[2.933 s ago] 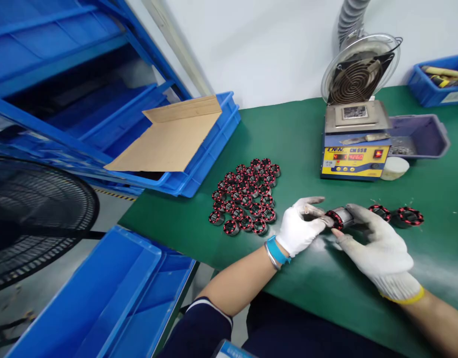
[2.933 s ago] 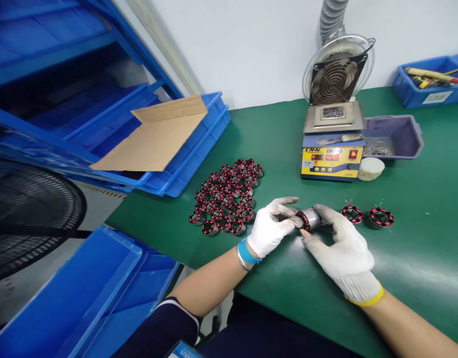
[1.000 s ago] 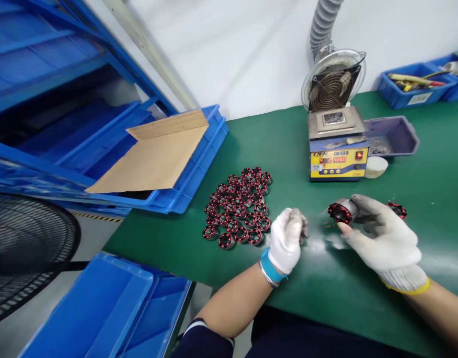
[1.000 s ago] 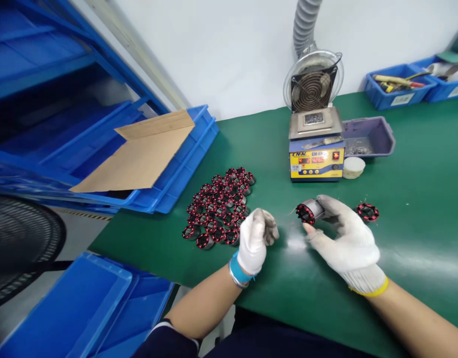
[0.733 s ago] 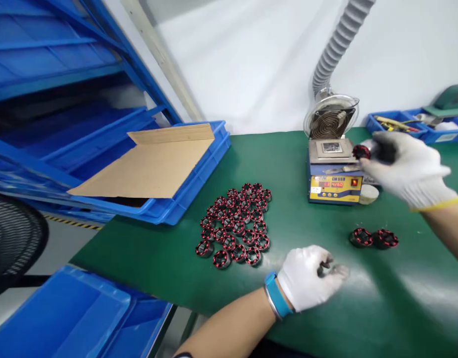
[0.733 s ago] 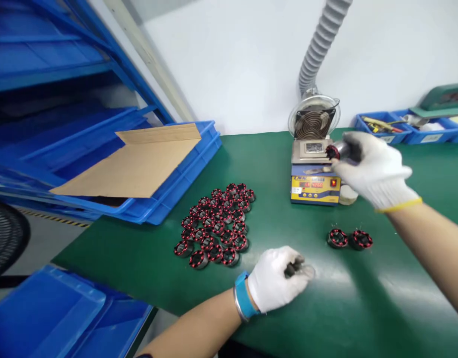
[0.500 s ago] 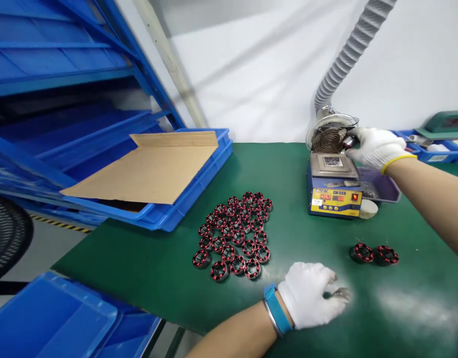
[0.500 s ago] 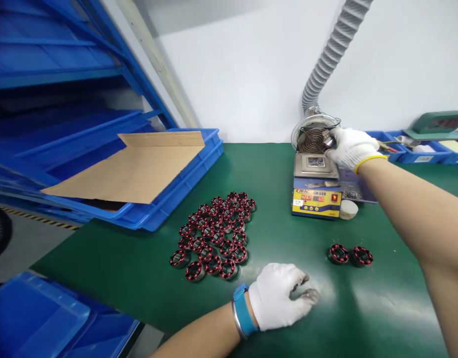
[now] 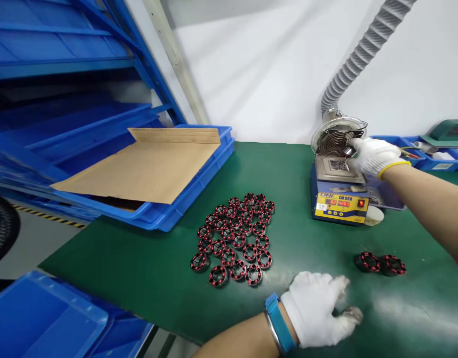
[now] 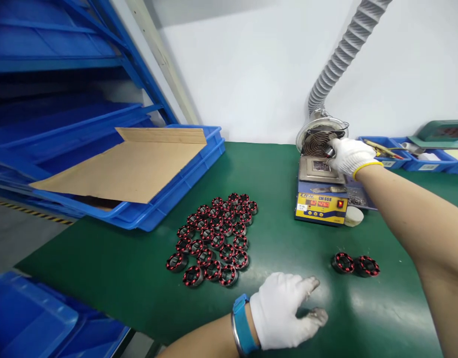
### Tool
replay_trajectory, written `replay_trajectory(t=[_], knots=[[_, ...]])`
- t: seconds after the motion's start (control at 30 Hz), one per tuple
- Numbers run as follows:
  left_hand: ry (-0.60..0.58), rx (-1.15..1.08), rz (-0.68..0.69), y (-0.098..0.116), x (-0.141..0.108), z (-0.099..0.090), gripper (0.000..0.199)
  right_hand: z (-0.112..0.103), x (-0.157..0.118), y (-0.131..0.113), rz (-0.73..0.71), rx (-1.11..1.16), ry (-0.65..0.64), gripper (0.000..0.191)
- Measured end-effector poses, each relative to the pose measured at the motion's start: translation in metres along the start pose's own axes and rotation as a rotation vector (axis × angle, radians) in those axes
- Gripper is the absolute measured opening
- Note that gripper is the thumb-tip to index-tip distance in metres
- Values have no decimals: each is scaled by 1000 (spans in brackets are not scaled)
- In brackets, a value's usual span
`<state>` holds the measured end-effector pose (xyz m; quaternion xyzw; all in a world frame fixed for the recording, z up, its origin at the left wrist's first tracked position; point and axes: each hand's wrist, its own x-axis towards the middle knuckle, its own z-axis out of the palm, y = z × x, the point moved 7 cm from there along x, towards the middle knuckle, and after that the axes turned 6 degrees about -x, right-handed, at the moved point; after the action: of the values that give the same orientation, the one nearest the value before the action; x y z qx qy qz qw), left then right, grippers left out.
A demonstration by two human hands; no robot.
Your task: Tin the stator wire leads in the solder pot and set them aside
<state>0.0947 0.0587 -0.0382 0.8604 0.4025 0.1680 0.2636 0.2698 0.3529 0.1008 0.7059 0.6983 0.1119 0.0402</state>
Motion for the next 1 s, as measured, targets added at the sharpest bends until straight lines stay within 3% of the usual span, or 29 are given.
replay_trajectory(t=[0.17,0.33,0.43,0.67,0.8,1.0], knots=[[37,-14,7,-1,-1,0,53,-1,3,4,14,-13,21,63],[209,10,-52,-9,-2,-5,55,-19,-4,13,94,102,83,64],[285,-33,-103,-16,0,-12,56,-24,-25,12,137,239,110,67],[363,-224,-203,-31,3,-29,57,-11,-84,-11,80,513,154,69],[374,-203,-154,-28,4,-24,58,-20,-69,-7,121,306,187,66],[350,-137,-96,-26,4,-14,54,-22,-22,8,122,179,96,68]])
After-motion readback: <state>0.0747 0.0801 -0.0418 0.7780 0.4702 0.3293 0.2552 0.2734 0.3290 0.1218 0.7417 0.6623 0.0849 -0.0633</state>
